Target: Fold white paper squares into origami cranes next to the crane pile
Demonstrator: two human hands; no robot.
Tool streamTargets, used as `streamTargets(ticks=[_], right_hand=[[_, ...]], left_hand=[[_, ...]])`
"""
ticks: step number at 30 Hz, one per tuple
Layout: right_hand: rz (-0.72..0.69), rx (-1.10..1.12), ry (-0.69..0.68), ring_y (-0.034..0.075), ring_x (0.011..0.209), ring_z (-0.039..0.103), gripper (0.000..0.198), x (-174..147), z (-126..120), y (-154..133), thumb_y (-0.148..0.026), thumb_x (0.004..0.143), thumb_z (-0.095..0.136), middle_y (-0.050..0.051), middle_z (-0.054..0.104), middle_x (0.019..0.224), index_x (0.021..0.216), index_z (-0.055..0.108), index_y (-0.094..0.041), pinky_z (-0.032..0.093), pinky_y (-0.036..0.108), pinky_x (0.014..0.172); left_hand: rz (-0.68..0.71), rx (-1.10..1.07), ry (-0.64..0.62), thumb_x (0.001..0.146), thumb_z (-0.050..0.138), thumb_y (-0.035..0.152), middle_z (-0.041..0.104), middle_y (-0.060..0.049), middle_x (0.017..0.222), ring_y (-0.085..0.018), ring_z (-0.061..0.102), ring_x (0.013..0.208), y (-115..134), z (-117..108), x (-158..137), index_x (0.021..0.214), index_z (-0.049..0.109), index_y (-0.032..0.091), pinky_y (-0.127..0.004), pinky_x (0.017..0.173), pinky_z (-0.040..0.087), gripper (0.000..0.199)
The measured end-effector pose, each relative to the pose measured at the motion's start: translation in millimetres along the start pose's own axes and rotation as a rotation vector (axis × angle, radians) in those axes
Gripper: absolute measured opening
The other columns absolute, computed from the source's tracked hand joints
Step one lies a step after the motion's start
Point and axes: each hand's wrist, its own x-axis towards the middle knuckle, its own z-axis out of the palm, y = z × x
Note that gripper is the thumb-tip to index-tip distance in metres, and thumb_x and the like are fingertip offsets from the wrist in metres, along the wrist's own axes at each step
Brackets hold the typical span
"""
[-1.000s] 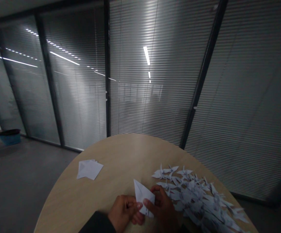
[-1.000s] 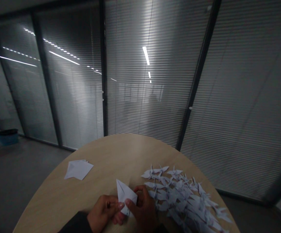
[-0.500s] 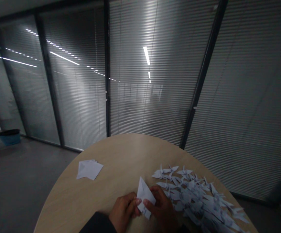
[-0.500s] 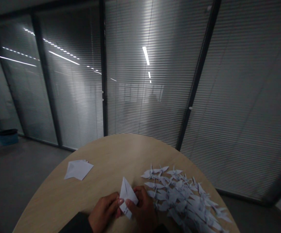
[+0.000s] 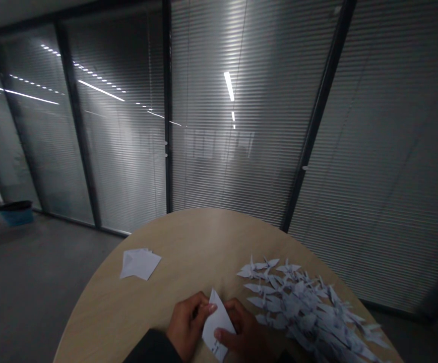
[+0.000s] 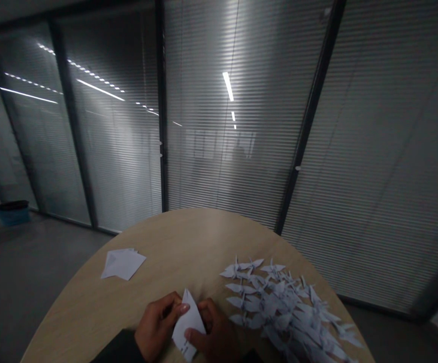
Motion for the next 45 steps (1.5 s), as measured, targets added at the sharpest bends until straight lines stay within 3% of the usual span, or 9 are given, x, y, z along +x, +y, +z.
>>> streamTargets(ticks=[4,12,19,31,37,45], right_hand=[[0.007,-0.035,-0.024,0.019,0.064,0.066,0.028,-0.7,-0.6,-5.7,-0.025,0.057,0.065,0.0,0.071,0.071,0.082,0.052,-0.021,0.048,0.025,0.055],[0.03,-0.03,-0.076,0.019,0.068,0.067,0.026,-1.4,1.7,-3.2,-0.021,0.056,0.064,0.0,0.071,0.073,0.079,0.052,-0.02,0.049,0.026,0.057],[0.05,-0.043,-0.164,0.016,0.06,0.063,0.032,-1.2,1.8,-4.3,-0.029,0.052,0.069,-0.002,0.067,0.067,0.078,0.052,-0.02,0.043,0.022,0.052],[0.054,-0.075,-0.251,0.014,0.057,0.058,0.028,-4.8,2.7,-9.0,-0.033,0.052,0.067,-0.003,0.061,0.063,0.071,0.051,-0.02,0.04,0.022,0.053],[0.086,-0.114,-0.148,0.015,0.059,0.06,0.024,-5.1,4.5,-5.4,-0.024,0.051,0.065,-0.003,0.064,0.063,0.071,0.053,-0.019,0.039,0.021,0.051],[0.081,-0.065,-0.208,0.015,0.062,0.062,0.026,-5.0,4.1,-6.2,-0.031,0.053,0.069,-0.002,0.067,0.065,0.071,0.054,-0.019,0.042,0.022,0.054]], left_hand=[[0.029,-0.013,-0.004,0.077,0.054,0.048,0.045,0.004,0.052,-0.013,0.043,0.053,-0.6,-0.4,-0.7,0.058,0.055,0.017,-0.023,0.051,0.032,0.036],[-0.056,-0.136,-0.013,0.072,0.06,0.048,0.052,0.003,0.054,-0.013,0.046,0.053,-2.8,0.1,5.5,0.064,0.061,0.015,-0.023,0.052,0.034,0.035],[-0.097,-0.306,0.057,0.063,0.064,0.057,0.045,0.005,0.048,-0.011,0.041,0.047,-3.0,0.0,10.0,0.06,0.056,0.016,-0.023,0.048,0.032,0.043],[-0.023,-0.182,0.143,0.071,0.058,0.053,0.038,0.006,0.048,-0.011,0.038,0.048,-1.5,-1.8,3.5,0.052,0.048,0.018,-0.022,0.047,0.03,0.041],[-0.01,-0.115,0.144,0.075,0.051,0.054,0.035,0.006,0.049,-0.011,0.035,0.048,-5.1,-0.3,5.5,0.052,0.043,0.019,-0.023,0.047,0.028,0.042],[0.017,-0.029,0.172,0.077,0.049,0.051,0.033,0.007,0.049,-0.011,0.034,0.048,1.3,-2.4,2.2,0.052,0.042,0.02,-0.022,0.047,0.028,0.041]])
